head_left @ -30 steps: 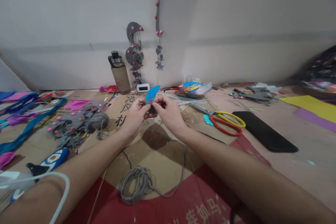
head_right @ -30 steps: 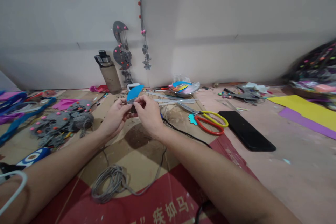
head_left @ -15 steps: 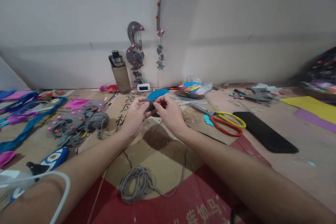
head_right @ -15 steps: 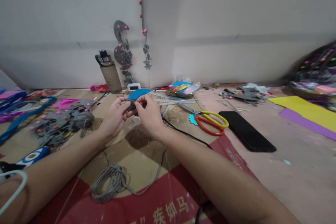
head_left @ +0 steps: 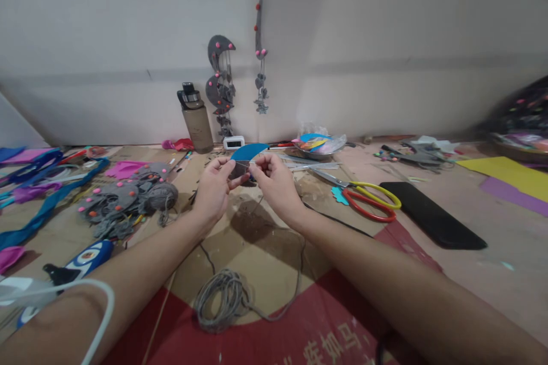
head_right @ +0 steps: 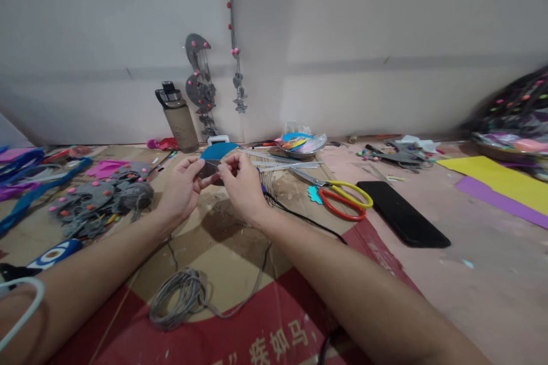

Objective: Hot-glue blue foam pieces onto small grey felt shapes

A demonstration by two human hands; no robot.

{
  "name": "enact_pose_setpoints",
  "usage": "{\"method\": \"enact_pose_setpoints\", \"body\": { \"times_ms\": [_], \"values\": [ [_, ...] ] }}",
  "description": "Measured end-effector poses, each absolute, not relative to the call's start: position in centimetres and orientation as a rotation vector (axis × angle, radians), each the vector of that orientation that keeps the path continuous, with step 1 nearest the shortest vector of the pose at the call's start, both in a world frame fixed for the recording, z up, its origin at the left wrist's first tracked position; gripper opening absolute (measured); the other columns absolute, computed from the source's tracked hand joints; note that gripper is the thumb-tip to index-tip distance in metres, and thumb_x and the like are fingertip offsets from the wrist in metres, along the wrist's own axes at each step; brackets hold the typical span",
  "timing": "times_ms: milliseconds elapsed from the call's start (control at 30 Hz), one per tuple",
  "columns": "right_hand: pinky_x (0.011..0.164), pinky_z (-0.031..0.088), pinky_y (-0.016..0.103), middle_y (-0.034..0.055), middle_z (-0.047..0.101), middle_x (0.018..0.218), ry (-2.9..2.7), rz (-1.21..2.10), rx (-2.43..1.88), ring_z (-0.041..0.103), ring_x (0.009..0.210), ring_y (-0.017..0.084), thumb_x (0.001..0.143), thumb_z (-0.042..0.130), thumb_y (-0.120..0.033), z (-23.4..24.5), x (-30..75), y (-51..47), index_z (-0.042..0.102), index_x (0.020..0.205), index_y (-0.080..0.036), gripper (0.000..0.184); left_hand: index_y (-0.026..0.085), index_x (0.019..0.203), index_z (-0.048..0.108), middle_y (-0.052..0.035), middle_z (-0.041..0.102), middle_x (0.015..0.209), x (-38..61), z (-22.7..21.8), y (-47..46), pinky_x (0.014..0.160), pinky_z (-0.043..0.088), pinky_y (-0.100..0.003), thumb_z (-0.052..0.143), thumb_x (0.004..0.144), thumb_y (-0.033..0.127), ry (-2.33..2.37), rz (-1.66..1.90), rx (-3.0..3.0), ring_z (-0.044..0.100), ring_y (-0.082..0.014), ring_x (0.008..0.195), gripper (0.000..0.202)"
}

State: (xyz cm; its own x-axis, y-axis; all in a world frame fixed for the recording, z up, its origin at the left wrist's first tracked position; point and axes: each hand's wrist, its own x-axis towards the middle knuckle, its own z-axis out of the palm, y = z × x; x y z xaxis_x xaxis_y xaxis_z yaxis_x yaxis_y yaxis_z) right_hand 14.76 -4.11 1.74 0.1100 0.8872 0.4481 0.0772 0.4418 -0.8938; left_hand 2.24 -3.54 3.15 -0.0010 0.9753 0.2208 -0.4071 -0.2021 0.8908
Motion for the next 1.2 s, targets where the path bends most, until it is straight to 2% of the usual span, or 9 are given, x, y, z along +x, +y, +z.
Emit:
{"method": "enact_pose_setpoints", "body": {
  "times_ms": [300,433,533,633,733,833,967,1100,1200],
  "values": [
    [0.059,0.039,0.023,0.0001,0.059,0.078,-1.307,0.914,-0.995,0.050,0.066,0.010,0.076,0.051,-0.033,2.2,15.0,-3.9,0.056,0.084,-0.019,0.017,0.016,0.076,0.055,-0.0014,0.064,0.078,2.2,3.0,-3.7,0.074,0.055,-0.034,0.064,0.072,0.022,0.720,1.479,1.065,0.062,-0.0126,0.073,0.011],
    [0.061,0.039,0.024,-0.0008,0.057,0.075,-1.315,0.860,-0.998,0.050,0.067,0.011,0.075,0.054,-0.034,1.9,15.0,-3.7,0.056,0.088,-0.019,0.019,0.015,0.074,0.055,-0.0014,0.063,0.077,2.2,3.2,-3.7,0.075,0.055,-0.035,0.064,0.072,0.022,0.722,1.479,1.065,0.062,-0.0127,0.072,0.012],
    [0.066,0.040,0.025,0.0000,0.059,0.080,-1.346,0.831,-0.951,0.052,0.071,0.012,0.076,0.054,-0.032,1.7,14.7,-4.0,0.054,0.088,-0.020,0.017,0.016,0.074,0.055,-0.0011,0.063,0.076,1.8,3.3,-3.1,0.074,0.055,-0.035,0.063,0.072,0.023,0.734,1.521,1.056,0.063,-0.0135,0.073,0.011],
    [0.070,0.039,0.026,0.0006,0.061,0.081,-1.594,0.750,-0.929,0.052,0.073,0.012,0.079,0.050,-0.027,1.8,14.3,-5.1,0.057,0.080,-0.020,0.010,0.017,0.074,0.053,-0.0007,0.063,0.074,0.9,3.2,-1.9,0.073,0.055,-0.033,0.063,0.072,0.021,0.729,1.590,1.009,0.065,-0.0151,0.077,0.011],
    [0.070,0.037,0.028,0.0018,0.061,0.075,-1.986,0.573,-0.907,0.052,0.072,0.014,0.082,0.048,-0.025,2.5,13.9,-6.4,0.059,0.072,-0.019,0.016,0.017,0.072,0.051,-0.0009,0.064,0.072,-0.3,2.5,-0.4,0.070,0.056,-0.029,0.062,0.073,0.019,0.745,1.614,0.911,0.066,-0.0155,0.078,0.011],
    [0.075,0.037,0.030,0.0043,0.062,0.079,-2.163,0.377,-0.912,0.053,0.079,0.016,0.084,0.047,-0.029,3.4,14.3,-6.7,0.060,0.068,-0.019,0.022,0.016,0.072,0.052,-0.0026,0.066,0.073,-1.3,1.6,0.8,0.066,0.056,-0.024,0.057,0.074,0.015,0.800,1.577,0.806,0.067,-0.0150,0.077,0.006],
    [0.066,0.035,0.029,0.0054,0.062,0.076,-1.964,0.186,-1.224,0.052,0.071,0.017,0.086,0.044,-0.037,3.5,17.1,-5.0,0.060,0.076,-0.019,0.025,0.015,0.074,0.052,-0.0034,0.067,0.078,-2.0,1.2,1.2,0.065,0.056,-0.025,0.056,0.075,0.013,0.774,1.553,0.800,0.067,-0.0148,0.076,0.005],
    [0.062,0.035,0.030,0.0141,0.064,0.078,-1.888,0.181,-1.734,0.056,0.071,0.022,0.078,0.054,-0.041,1.8,19.8,-3.3,0.060,0.080,-0.014,0.027,0.015,0.076,0.052,-0.0037,0.067,0.080,-1.7,1.8,0.6,0.068,0.056,-0.027,0.062,0.073,0.016,0.691,1.565,0.895,0.067,-0.0159,0.077,0.010],
    [0.064,0.038,0.030,0.0193,0.065,0.092,-1.930,0.291,-1.861,0.060,0.080,0.025,0.072,0.059,-0.033,0.5,20.1,-2.9,0.062,0.089,-0.011,0.027,0.015,0.078,0.052,-0.0038,0.066,0.081,-1.4,2.2,0.2,0.071,0.056,-0.030,0.064,0.072,0.018,0.645,1.537,0.973,0.067,-0.0168,0.079,0.014]
  ]
}}
